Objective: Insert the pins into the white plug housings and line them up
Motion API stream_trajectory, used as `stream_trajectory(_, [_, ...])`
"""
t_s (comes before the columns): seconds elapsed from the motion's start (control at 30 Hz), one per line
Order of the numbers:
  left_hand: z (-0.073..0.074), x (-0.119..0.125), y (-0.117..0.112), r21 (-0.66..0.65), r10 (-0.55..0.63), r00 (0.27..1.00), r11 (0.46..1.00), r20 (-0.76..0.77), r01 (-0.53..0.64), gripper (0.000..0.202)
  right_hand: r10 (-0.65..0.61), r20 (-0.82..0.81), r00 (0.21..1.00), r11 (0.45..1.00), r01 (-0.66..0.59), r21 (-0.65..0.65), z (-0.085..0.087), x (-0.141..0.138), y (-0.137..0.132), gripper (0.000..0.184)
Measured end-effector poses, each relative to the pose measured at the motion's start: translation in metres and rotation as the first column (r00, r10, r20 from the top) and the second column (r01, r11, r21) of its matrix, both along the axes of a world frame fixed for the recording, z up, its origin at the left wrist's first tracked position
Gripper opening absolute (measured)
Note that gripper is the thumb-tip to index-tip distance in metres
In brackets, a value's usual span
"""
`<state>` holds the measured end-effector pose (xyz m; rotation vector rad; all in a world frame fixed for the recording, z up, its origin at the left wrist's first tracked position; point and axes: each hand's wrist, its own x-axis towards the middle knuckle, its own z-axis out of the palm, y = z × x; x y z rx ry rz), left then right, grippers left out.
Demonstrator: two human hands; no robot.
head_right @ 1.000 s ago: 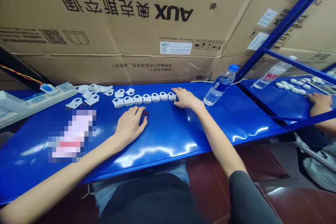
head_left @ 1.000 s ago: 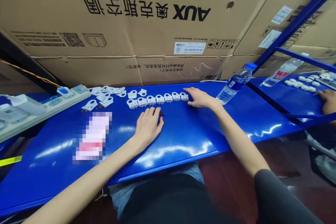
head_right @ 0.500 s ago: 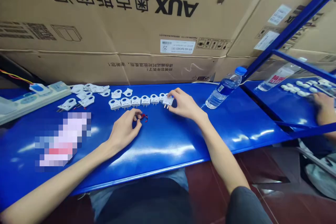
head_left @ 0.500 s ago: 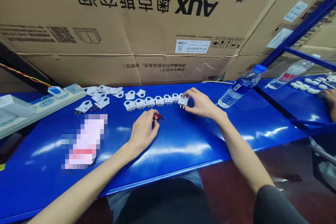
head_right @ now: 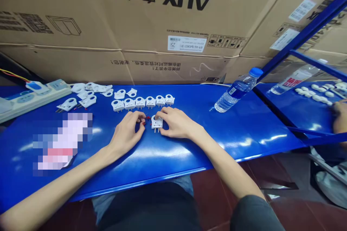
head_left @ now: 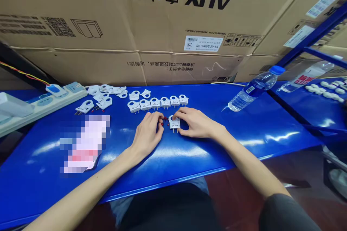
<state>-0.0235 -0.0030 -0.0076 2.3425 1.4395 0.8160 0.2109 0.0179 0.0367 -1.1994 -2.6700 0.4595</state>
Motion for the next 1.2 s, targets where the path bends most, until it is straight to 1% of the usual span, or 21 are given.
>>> stream_trajectory(0.13, [0.0035,0.0003,-0.0012,0.037,-0.038,0.997,0.998,-0.068,0.041,0.029,0.0,0.015,1.0,1.0,0.0,0.007,0.0002,-0.0012,-0.0006,0.041])
stream_trajectory(0.2, [0.0038,0.0002,-0.0014,0.053,-0.037,0.996,0.998,-0.086,0.042,0.027,-0.001,0.021,1.0,1.0,0.0,0.013,0.0,-0.0022,-0.001,0.041])
stream_trajectory(0.33, [0.0022,-0.0002,-0.0011,0.079,-0.009,0.999,0.997,-0.051,0.013,0.017,0.006,0.067,0.998,0.999,-0.008,0.036,-0.0007,-0.0027,-0.0008,0.04])
stream_trajectory(0.5, [0.0013,0.0003,-0.0012,0.1,0.007,1.0,0.995,-0.025,-0.005,0.012,0.019,0.08,0.997,0.999,-0.023,0.049,-0.0007,-0.002,-0.0002,0.04])
stream_trajectory(0.63, [0.0011,0.0003,-0.0011,0.138,0.037,0.999,0.99,0.037,-0.042,0.008,0.02,0.085,0.996,0.998,-0.026,0.062,-0.001,-0.0017,-0.0003,0.039])
stream_trajectory(0.8, [0.0,-0.0002,-0.0005,0.132,0.048,0.994,0.989,0.095,-0.061,0.013,0.037,0.082,0.996,0.995,-0.044,0.087,-0.0028,-0.0017,0.0007,0.04])
stream_trajectory(1.03, [-0.0052,-0.0021,0.0016,0.121,0.04,0.992,0.991,0.117,-0.055,0.018,0.033,0.053,0.998,0.992,-0.039,0.122,-0.002,-0.0012,0.0014,0.039])
stream_trajectory(1.2, [-0.0029,-0.0015,0.0012,0.122,0.051,0.99,0.99,0.132,-0.068,0.021,0.031,0.052,0.998,0.99,-0.038,0.137,-0.0018,-0.0009,0.0015,0.038])
